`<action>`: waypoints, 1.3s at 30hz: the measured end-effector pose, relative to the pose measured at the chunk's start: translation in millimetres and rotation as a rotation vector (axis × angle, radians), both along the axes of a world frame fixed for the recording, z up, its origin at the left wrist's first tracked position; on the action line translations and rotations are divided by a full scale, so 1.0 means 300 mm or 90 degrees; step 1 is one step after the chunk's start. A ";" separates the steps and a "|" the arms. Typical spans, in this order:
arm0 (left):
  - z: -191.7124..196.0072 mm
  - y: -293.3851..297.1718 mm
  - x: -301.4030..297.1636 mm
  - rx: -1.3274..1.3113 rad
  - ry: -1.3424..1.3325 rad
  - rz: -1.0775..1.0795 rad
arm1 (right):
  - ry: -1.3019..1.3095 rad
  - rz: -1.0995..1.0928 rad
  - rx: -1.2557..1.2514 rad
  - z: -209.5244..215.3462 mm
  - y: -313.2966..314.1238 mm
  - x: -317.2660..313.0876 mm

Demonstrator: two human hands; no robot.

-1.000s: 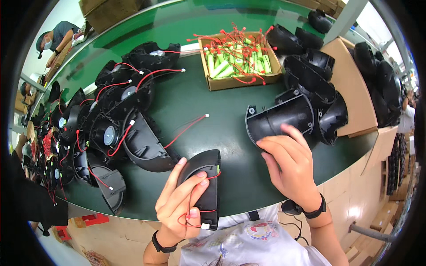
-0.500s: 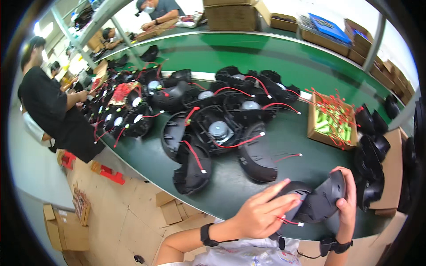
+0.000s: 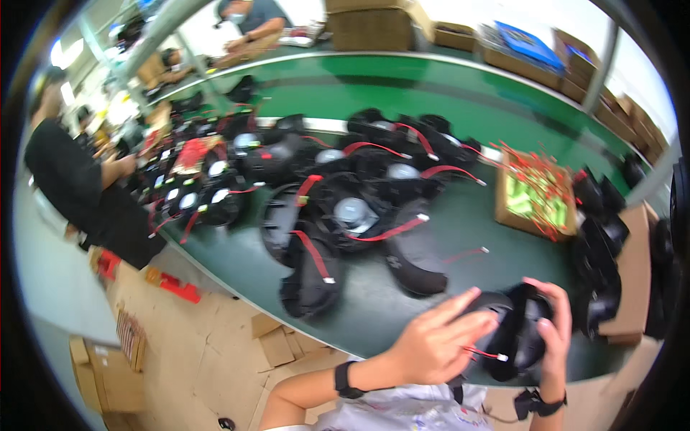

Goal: Assembling plastic housing components and routing wires for electronic devices.

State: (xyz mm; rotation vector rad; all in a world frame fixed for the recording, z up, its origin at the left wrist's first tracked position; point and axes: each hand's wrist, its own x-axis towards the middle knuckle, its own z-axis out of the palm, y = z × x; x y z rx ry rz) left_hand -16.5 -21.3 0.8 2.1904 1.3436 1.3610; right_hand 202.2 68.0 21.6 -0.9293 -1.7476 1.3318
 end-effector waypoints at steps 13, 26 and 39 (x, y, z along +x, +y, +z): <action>0.036 0.031 0.026 0.001 0.048 0.057 | 0.029 0.086 0.043 -0.043 -0.051 -0.031; 0.028 0.051 0.009 0.010 0.078 0.030 | 0.219 0.120 -0.098 -0.123 -0.051 -0.063; 0.035 0.031 0.001 -0.030 0.136 -0.047 | 0.252 0.246 -0.122 -0.135 0.005 -0.053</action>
